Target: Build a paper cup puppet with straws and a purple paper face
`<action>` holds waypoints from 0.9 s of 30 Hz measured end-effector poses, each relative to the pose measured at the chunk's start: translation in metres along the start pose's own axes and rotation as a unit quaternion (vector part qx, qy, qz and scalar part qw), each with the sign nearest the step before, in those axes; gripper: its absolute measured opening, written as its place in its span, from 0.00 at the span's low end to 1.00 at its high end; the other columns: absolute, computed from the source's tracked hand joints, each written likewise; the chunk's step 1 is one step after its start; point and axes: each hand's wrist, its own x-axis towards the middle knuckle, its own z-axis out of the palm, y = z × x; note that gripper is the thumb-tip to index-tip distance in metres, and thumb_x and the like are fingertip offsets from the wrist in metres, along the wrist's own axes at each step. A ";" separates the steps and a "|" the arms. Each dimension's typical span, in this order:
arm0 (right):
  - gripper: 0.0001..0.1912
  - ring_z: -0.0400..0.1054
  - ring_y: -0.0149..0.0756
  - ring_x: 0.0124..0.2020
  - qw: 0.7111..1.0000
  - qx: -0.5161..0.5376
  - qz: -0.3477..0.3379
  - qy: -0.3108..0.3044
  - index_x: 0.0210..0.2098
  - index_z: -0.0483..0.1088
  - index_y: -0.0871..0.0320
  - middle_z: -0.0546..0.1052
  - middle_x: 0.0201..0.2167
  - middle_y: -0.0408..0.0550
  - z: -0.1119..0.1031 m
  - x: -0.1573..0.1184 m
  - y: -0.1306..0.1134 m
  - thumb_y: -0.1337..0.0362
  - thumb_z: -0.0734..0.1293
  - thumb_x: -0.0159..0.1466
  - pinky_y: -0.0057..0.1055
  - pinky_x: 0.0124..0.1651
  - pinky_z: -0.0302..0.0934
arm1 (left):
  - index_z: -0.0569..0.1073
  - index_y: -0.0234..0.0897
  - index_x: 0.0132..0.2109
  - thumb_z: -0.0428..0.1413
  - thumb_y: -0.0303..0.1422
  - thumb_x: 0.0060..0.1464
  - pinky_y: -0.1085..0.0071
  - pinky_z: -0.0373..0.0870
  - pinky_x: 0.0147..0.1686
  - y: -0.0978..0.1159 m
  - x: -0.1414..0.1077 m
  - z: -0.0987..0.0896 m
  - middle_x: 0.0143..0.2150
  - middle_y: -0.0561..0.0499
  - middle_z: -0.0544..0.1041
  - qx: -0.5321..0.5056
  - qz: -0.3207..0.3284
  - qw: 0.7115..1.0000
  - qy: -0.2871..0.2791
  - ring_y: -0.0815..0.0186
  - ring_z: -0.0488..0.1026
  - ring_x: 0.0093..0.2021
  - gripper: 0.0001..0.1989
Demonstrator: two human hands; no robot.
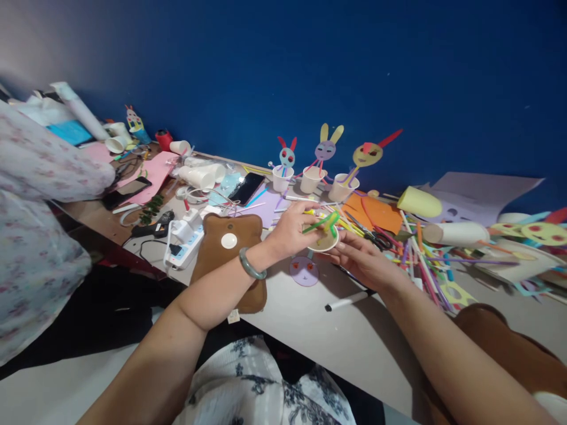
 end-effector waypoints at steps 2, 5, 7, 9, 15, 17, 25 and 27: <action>0.15 0.78 0.42 0.43 1.000 0.007 -0.001 -0.009 0.35 0.74 0.52 0.81 0.35 0.45 0.002 0.000 0.001 0.52 0.78 0.57 0.47 0.55 0.70 | 0.82 0.38 0.36 0.64 0.29 0.53 0.55 0.72 0.59 0.000 0.000 0.001 0.53 0.42 0.78 0.001 -0.025 1.000 -0.005 0.55 0.74 0.57 0.02; 0.14 0.78 0.42 0.42 1.000 0.013 0.002 -0.020 0.35 0.75 0.52 0.82 0.35 0.45 0.002 0.000 0.001 0.52 0.78 0.57 0.48 0.56 0.71 | 0.82 0.37 0.36 0.65 0.27 0.52 0.55 0.72 0.59 -0.001 0.000 -0.001 0.53 0.42 0.78 -0.006 -0.049 0.999 -0.019 0.55 0.74 0.57 0.03; 0.14 0.78 0.42 0.43 1.000 0.012 0.003 -0.022 0.36 0.75 0.52 0.82 0.36 0.45 0.000 0.000 0.001 0.52 0.78 0.58 0.49 0.56 0.70 | 0.82 0.37 0.36 0.67 0.29 0.50 0.54 0.71 0.59 -0.001 0.000 -0.004 0.55 0.41 0.77 -0.029 -0.054 0.998 -0.033 0.54 0.74 0.57 0.05; 0.15 0.79 0.43 0.45 1.000 0.005 0.010 -0.025 0.36 0.75 0.52 0.83 0.38 0.46 -0.002 0.001 0.000 0.52 0.78 0.57 0.49 0.57 0.70 | 0.81 0.37 0.38 0.68 0.32 0.49 0.53 0.70 0.61 0.001 0.001 -0.009 0.56 0.42 0.77 -0.070 -0.043 0.996 -0.038 0.54 0.74 0.58 0.08; 0.14 0.79 0.41 0.41 0.997 0.001 0.042 -0.059 0.33 0.74 0.55 0.82 0.35 0.45 -0.005 0.000 0.002 0.55 0.78 0.58 0.48 0.58 0.69 | 0.80 0.41 0.49 0.64 0.42 0.58 0.55 0.66 0.64 0.008 0.003 -0.015 0.57 0.42 0.77 -0.183 0.009 0.982 -0.048 0.56 0.72 0.62 0.15; 0.13 0.79 0.39 0.40 0.997 0.014 0.037 -0.062 0.33 0.74 0.55 0.81 0.34 0.44 -0.004 0.000 0.003 0.55 0.78 0.59 0.47 0.58 0.69 | 0.81 0.41 0.45 0.62 0.44 0.59 0.57 0.68 0.62 0.009 0.002 -0.012 0.55 0.43 0.77 -0.206 0.006 0.977 -0.047 0.58 0.73 0.59 0.14; 0.14 0.78 0.40 0.41 0.997 0.052 0.047 -0.038 0.36 0.72 0.53 0.82 0.37 0.45 0.001 -0.001 0.003 0.54 0.77 0.59 0.48 0.54 0.72 | 0.79 0.37 0.36 0.63 0.47 0.57 0.65 0.70 0.46 0.009 0.001 -0.005 0.33 0.51 0.75 -0.167 -0.058 0.984 0.033 0.66 0.71 0.38 0.16; 0.14 0.78 0.40 0.42 0.997 0.059 0.047 -0.030 0.35 0.71 0.53 0.81 0.37 0.45 0.002 0.000 0.003 0.55 0.77 0.59 0.48 0.53 0.72 | 0.78 0.37 0.37 0.62 0.48 0.57 0.66 0.69 0.45 0.008 0.000 -0.002 0.35 0.51 0.76 -0.175 -0.071 0.981 0.053 0.66 0.71 0.38 0.17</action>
